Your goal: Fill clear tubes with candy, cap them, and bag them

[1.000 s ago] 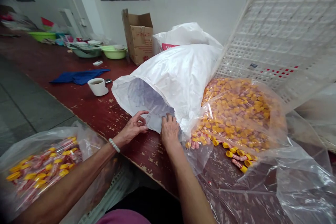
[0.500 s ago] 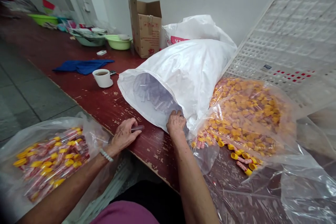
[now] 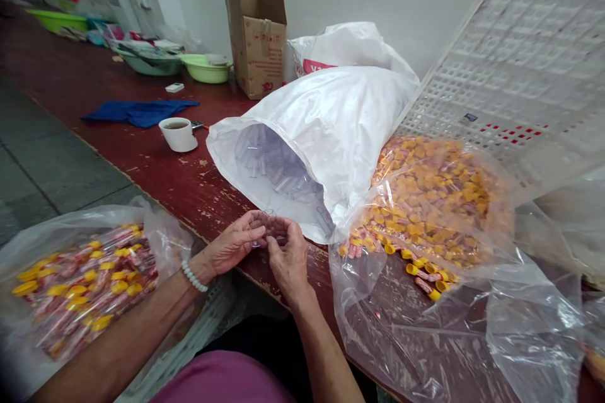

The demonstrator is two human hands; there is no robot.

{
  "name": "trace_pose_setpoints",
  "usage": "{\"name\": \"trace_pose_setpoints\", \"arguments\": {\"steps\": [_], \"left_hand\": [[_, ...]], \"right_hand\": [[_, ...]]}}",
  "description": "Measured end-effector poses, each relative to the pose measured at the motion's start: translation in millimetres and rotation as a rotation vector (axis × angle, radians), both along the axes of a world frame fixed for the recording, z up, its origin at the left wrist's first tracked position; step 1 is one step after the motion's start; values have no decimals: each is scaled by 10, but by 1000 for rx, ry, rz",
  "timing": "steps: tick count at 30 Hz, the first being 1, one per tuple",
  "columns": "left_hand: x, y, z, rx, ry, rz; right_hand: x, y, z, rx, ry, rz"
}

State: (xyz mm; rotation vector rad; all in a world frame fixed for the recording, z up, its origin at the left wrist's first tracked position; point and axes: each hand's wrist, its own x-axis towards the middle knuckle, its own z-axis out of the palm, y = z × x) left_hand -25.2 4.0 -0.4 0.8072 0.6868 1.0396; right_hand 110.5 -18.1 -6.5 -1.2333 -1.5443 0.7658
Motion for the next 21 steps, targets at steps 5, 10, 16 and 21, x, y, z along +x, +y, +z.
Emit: {"name": "trace_pose_setpoints", "arguments": {"steps": [5, 10, 16, 21], "left_hand": [[116, 16, -109, -129, -75, 62], [47, 64, -95, -120, 38, 131], [69, 22, -101, -26, 148, 92], [80, 9, -124, 2, 134, 113]], "right_hand": [[140, 93, 146, 62, -532, -4], [544, 432, 166, -82, -676, -250], [607, 531, 48, -156, -568, -226], [338, 319, 68, -168, 55, 2]]}}
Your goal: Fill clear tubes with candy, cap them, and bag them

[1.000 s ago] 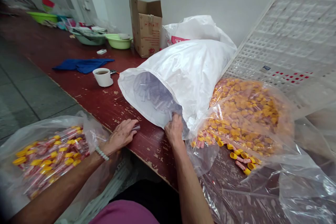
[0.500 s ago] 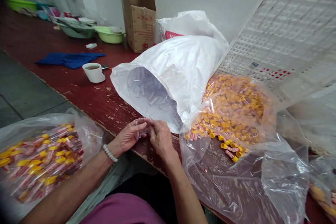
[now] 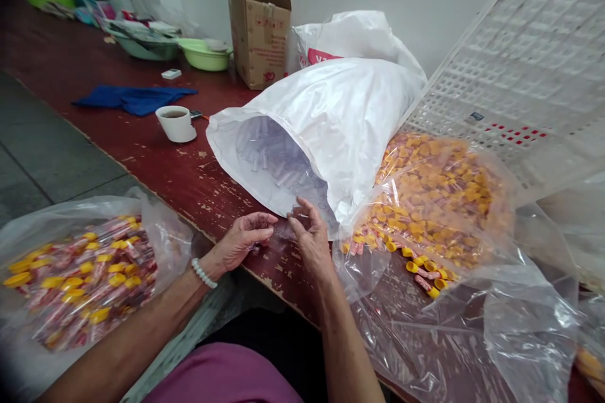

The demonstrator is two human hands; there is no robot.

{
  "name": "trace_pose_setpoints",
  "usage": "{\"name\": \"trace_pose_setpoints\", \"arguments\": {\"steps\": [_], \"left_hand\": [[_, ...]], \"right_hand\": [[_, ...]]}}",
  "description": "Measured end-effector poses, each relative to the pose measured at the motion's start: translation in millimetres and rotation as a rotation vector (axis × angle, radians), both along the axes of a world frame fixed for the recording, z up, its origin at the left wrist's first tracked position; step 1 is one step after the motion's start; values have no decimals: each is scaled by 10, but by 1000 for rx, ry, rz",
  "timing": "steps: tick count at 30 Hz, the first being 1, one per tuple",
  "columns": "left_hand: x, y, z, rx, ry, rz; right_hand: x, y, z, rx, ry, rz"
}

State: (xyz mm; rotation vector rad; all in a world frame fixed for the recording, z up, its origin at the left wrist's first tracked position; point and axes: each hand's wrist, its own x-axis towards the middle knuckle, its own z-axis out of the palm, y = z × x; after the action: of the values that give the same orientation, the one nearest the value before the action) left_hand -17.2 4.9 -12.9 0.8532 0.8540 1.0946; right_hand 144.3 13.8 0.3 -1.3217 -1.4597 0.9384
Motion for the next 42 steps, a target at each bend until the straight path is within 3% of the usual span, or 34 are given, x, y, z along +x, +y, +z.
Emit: {"name": "trace_pose_setpoints", "arguments": {"steps": [2, 5, 9, 11, 15, 19, 24, 29, 33, 39, 42], "left_hand": [[-3, -5, 4, 35, -16, 2], [6, -18, 12, 63, -52, -20], [56, -50, 22, 77, -116, -80], [69, -63, 26, 30, -153, -94], [-7, -45, 35, -153, -236, -74], [-152, 5, 58, -267, -340, -29], [-238, 16, 81, -300, -488, -85], [-216, -5, 27, -282, -443, -39], [-164, -8, -31, -216, -354, 1], [0, -57, -14, -128, -314, 52], [111, -133, 8, -59, -321, 77]], "right_hand": [[-97, -106, 13, -25, 288, 59], [-188, -215, 6, -25, 321, 46], [-211, -174, 4, 77, -20, 95], [-170, -38, 32, 123, -345, 87], [46, 389, 108, 115, -924, -145], [267, 711, 109, 22, -1091, -249], [312, 814, 66, -75, -1197, -237], [326, 685, 52, -98, -1143, -96], [244, 384, 32, -36, -1019, -93], [-225, -285, -151, 78, -212, 51], [-401, -471, -289, 170, -213, 39]]}}
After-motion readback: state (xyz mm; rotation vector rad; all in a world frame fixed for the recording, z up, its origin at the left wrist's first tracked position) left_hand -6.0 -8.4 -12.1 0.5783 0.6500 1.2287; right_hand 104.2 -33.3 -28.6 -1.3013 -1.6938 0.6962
